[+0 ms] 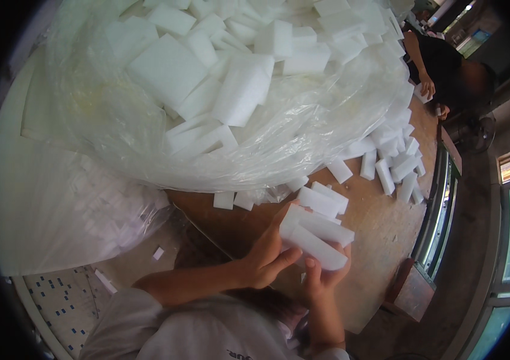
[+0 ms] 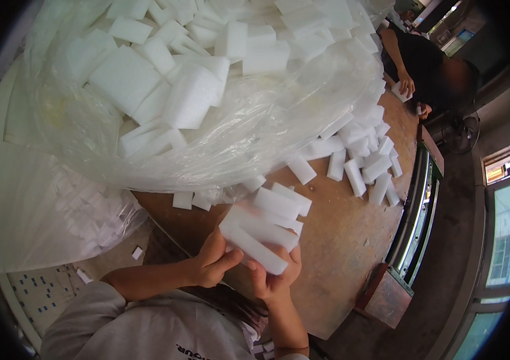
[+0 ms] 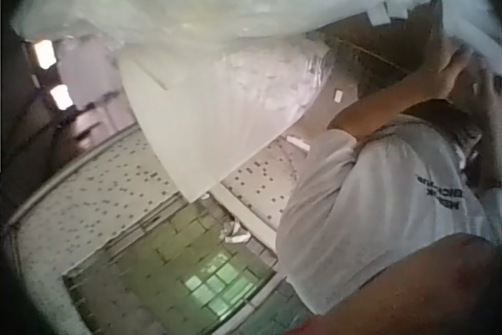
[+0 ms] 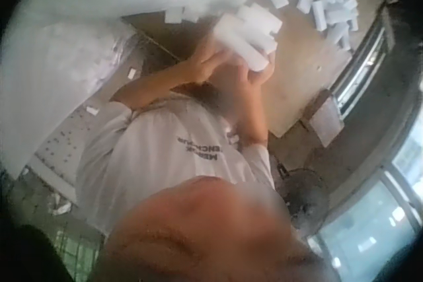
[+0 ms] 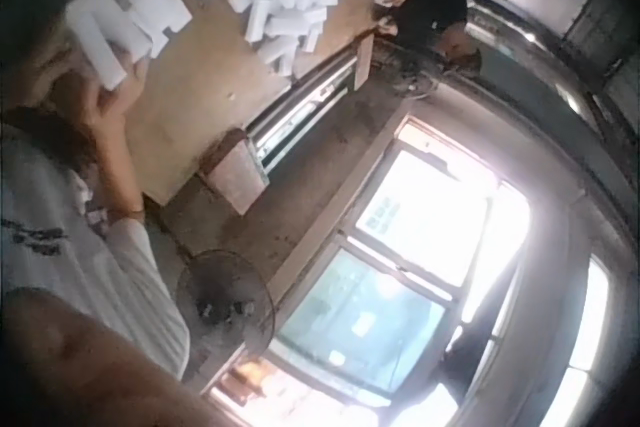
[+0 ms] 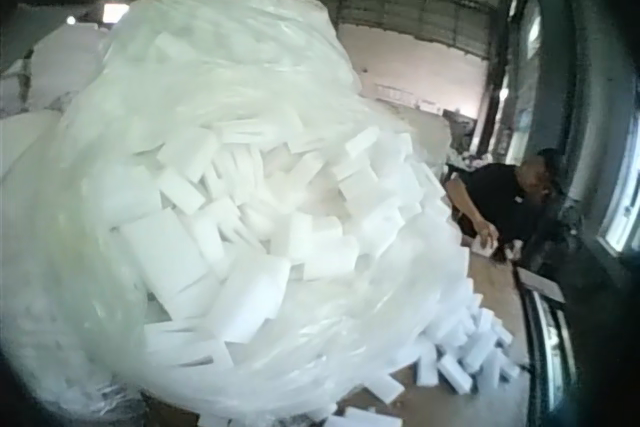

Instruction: The person fastens a strap around their waist, then repeatedly takes foam blocks from a bag and table and fits the foam pieces together by hand.

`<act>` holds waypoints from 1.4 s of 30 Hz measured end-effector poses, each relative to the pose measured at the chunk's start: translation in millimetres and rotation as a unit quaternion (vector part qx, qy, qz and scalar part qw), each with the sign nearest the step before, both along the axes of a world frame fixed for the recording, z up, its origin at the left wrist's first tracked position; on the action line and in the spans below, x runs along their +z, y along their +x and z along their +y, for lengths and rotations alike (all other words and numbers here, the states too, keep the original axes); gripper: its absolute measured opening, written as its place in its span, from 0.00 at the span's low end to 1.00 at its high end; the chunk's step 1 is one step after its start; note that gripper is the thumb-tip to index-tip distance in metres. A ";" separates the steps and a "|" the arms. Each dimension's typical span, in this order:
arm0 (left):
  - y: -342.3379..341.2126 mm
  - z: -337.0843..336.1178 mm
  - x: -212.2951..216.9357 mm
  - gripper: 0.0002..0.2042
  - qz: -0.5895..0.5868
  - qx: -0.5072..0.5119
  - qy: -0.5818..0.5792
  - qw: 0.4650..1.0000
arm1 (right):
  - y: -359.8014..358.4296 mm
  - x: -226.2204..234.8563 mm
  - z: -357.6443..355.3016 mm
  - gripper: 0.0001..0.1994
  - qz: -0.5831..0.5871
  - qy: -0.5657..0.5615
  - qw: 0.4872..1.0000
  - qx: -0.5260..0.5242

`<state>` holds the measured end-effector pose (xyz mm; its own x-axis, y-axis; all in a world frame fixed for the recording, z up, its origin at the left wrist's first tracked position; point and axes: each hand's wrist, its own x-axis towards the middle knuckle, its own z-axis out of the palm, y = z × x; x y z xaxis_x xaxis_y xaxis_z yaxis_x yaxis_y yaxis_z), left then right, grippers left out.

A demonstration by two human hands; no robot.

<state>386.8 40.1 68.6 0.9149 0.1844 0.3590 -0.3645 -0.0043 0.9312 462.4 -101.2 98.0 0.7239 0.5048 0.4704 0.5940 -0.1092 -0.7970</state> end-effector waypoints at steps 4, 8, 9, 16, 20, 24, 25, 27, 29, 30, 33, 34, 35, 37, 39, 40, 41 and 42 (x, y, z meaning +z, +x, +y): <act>-4.6 0.2 -15.3 0.37 0.029 -0.013 -0.022 0.999 | -2.7 -24.7 -8.5 0.22 0.210 0.086 0.974 -0.021; -21.2 14.8 -23.9 0.35 0.066 -0.037 -0.116 0.990 | 2.8 -7.0 -1.5 0.24 0.089 0.083 0.991 0.050; -27.9 19.4 -25.8 0.34 0.063 -0.033 -0.117 0.991 | 3.4 2.5 2.3 0.25 0.034 0.106 0.990 0.088; -32.7 55.5 8.5 0.35 0.007 -0.032 0.139 0.990 | 29.2 76.8 -13.4 0.16 -0.055 -0.138 0.983 0.108; -31.0 52.5 19.1 0.35 0.002 -0.054 0.158 0.986 | 38.3 83.7 10.1 0.10 -0.112 -0.211 0.942 0.236; -28.4 48.4 19.9 0.34 -0.001 -0.091 0.135 0.987 | 31.5 89.3 5.9 0.08 -0.061 -0.223 0.945 0.230; -29.0 46.8 16.3 0.34 0.001 -0.088 0.134 0.987 | 29.9 89.1 5.6 0.07 -0.041 -0.234 0.946 0.220; -28.9 44.7 6.1 0.33 -0.010 -0.090 0.141 0.986 | 27.8 87.2 7.3 0.06 -0.023 -0.244 0.947 0.209; -28.4 48.0 2.3 0.32 0.006 -0.089 0.164 0.982 | 27.9 80.0 11.3 0.05 -0.015 -0.237 0.949 0.205; -28.6 50.9 2.1 0.32 0.021 -0.089 0.186 0.978 | 29.3 75.9 12.4 0.05 -0.018 -0.236 0.950 0.204; -49.3 61.5 14.1 0.31 0.094 -0.086 0.200 0.971 | 42.8 56.8 15.0 0.05 -0.007 -0.211 0.939 0.272; -63.7 66.3 18.1 0.32 0.112 -0.080 0.192 0.972 | 52.9 48.0 13.1 0.04 0.012 -0.192 0.942 0.276; -80.5 76.1 24.0 0.33 0.130 -0.071 0.184 0.972 | 64.2 42.8 12.6 0.03 0.030 -0.172 0.943 0.282; -126.9 113.1 40.9 0.37 0.195 -0.046 0.118 0.973 | 94.9 42.3 5.3 0.06 -0.024 -0.238 0.966 0.095; -232.1 179.6 -22.7 0.30 -0.102 0.176 -0.251 0.946 | 127.1 24.2 22.6 0.11 -0.150 -0.257 0.955 -0.022; -249.2 196.0 56.0 0.31 -0.317 0.042 -0.475 0.820 | 143.3 6.1 22.3 0.13 -0.216 -0.291 0.929 -0.077; -248.3 203.2 115.2 0.35 -0.414 0.077 -0.378 0.824 | 156.1 -12.9 25.5 0.13 -0.222 -0.285 0.930 -0.070; -235.4 210.3 145.5 0.37 -0.444 0.095 -0.301 0.838 | 168.7 -32.7 23.7 0.16 -0.199 -0.273 0.938 -0.075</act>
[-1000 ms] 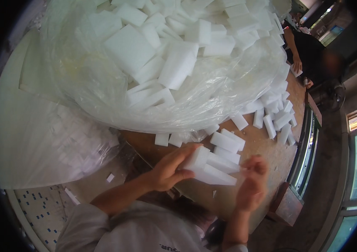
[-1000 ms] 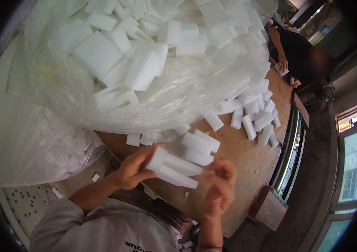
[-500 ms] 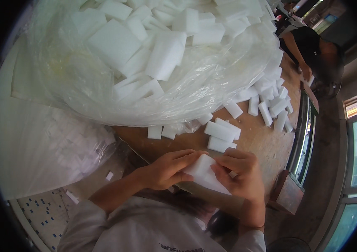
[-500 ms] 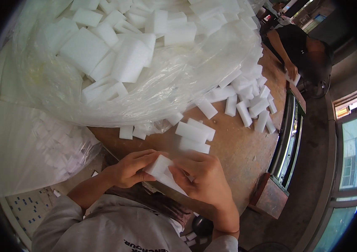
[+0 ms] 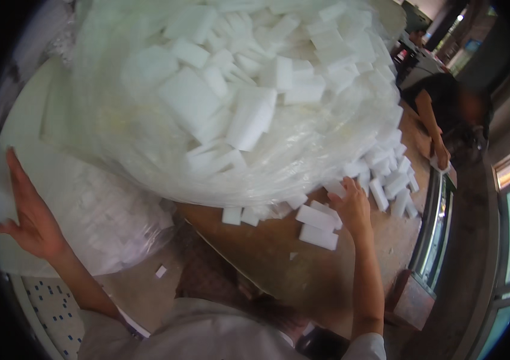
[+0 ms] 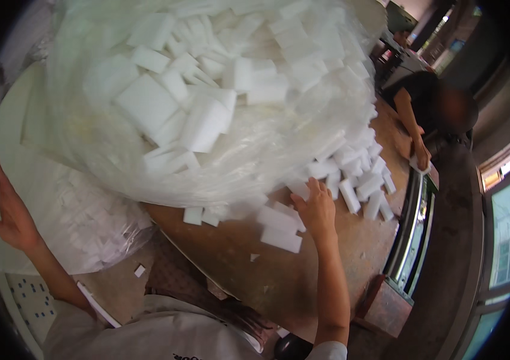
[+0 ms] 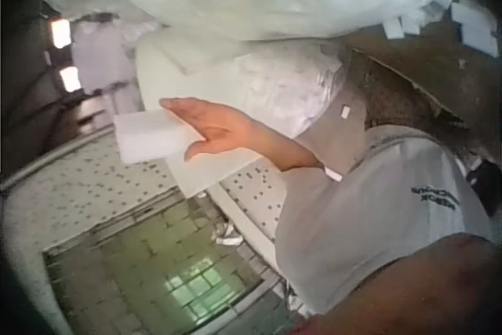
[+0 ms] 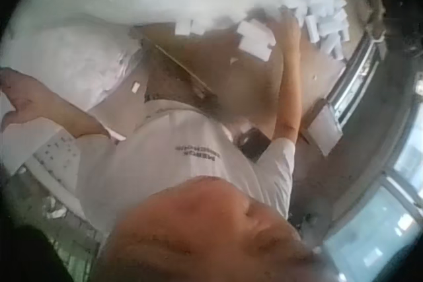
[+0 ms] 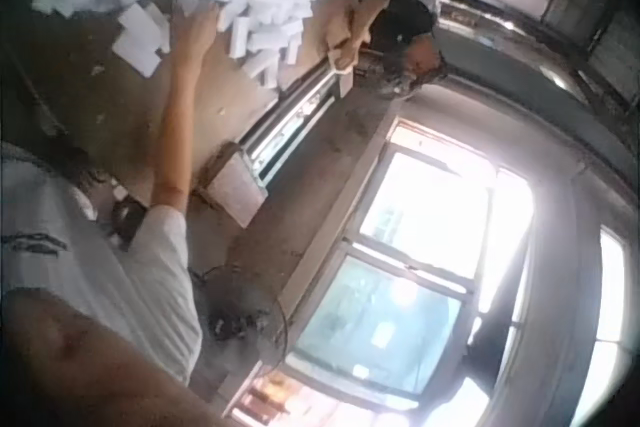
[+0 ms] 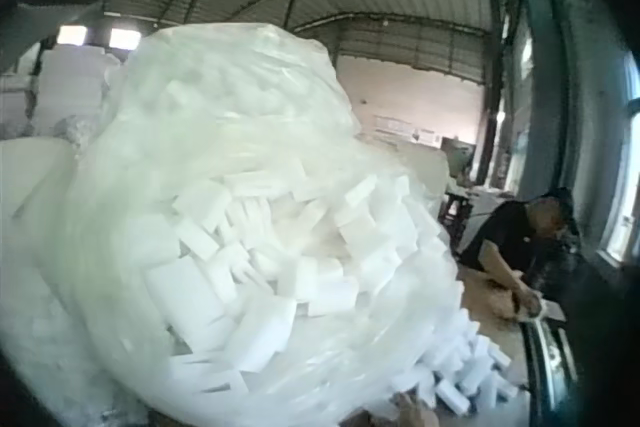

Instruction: The person fastens a strap around their waist, then repeatedly takes foam blocks from a bag and table and fits the foam pieces together by hand.

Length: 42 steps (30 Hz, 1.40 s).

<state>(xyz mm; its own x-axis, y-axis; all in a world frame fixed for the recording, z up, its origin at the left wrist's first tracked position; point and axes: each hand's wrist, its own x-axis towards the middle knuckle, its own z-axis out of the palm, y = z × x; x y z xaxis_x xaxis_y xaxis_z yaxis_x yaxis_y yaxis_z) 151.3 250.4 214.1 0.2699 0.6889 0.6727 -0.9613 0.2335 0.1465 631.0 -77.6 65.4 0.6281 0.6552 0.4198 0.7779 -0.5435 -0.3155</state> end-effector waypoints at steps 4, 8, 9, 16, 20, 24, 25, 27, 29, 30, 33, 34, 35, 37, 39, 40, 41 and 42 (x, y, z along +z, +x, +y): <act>27.1 -5.2 -11.6 0.42 0.067 -0.020 0.160 0.985 | 0.4 -5.6 -15.8 0.21 0.109 0.056 0.991 -0.059; 113.4 -99.8 -85.2 0.29 0.359 -0.149 0.176 0.904 | -79.5 83.4 -27.6 0.17 0.309 0.235 0.921 0.019; 130.3 -120.1 -86.3 0.29 0.432 -0.169 0.208 0.861 | -108.7 95.3 -17.7 0.16 0.349 0.269 0.896 0.062; 187.0 -157.7 -87.8 0.24 0.284 -0.081 0.071 0.953 | -160.6 153.1 58.3 0.19 0.078 0.005 0.931 0.355; 158.7 -133.2 -100.1 0.14 0.415 -0.029 0.055 0.908 | -116.2 170.4 131.2 0.28 -0.123 -0.021 0.954 0.273; 155.0 -148.2 -112.5 0.11 0.514 -0.038 0.123 0.848 | -79.2 153.9 185.3 0.33 -0.226 -0.085 0.920 0.308; 157.3 -155.0 -113.2 0.10 0.532 -0.045 0.139 0.834 | -65.2 150.6 183.0 0.33 -0.246 -0.108 0.908 0.322; 157.2 -161.6 -128.9 0.12 0.519 -0.051 0.170 0.836 | -55.4 147.9 166.6 0.33 -0.261 -0.137 0.899 0.323; 159.3 -161.0 -146.4 0.16 0.546 0.075 0.255 0.795 | -46.8 151.3 121.1 0.31 -0.163 -0.003 0.950 0.268; 161.2 -162.2 -150.0 0.18 0.575 0.084 0.276 0.766 | -55.0 147.4 92.4 0.28 -0.088 0.084 0.969 0.214; 175.2 -157.3 -159.5 0.24 0.553 0.153 0.357 0.737 | -53.0 136.7 -6.9 0.23 -0.107 0.017 0.992 0.059; 178.0 -157.1 -160.6 0.24 0.536 0.133 0.375 0.744 | -51.6 124.7 -31.3 0.23 -0.114 0.015 0.993 0.028; 183.4 -159.3 -162.1 0.25 0.544 0.158 0.419 0.710 | -47.2 110.4 -57.9 0.20 -0.099 -0.031 0.994 0.026; 195.2 -166.9 -169.7 0.26 0.535 0.170 0.474 0.678 | -50.7 76.0 -114.1 0.18 -0.080 -0.077 0.994 -0.001; 211.6 -179.0 -183.1 0.27 0.539 0.126 0.492 0.672 | -60.8 44.7 -159.4 0.15 0.040 -0.133 0.986 -0.096; 216.1 -183.4 -186.5 0.27 0.532 0.118 0.502 0.671 | -65.8 37.1 -174.4 0.15 0.043 -0.129 0.985 -0.109; 219.6 -183.8 -190.5 0.27 0.520 0.143 0.527 0.657 | -73.2 33.2 -179.4 0.15 0.076 -0.134 0.984 -0.095; 221.7 -186.8 -191.9 0.27 0.508 0.168 0.549 0.642 | -79.3 34.2 -184.3 0.16 0.109 -0.139 0.981 -0.077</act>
<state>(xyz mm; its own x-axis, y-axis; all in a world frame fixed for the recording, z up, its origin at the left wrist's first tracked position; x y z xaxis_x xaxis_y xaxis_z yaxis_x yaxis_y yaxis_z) 373.0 63.6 22.2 0.9138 0.0849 0.3972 -0.2080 -0.7421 0.6372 551.7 -261.8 99.6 0.7840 0.6151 0.0833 0.6098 -0.7381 -0.2888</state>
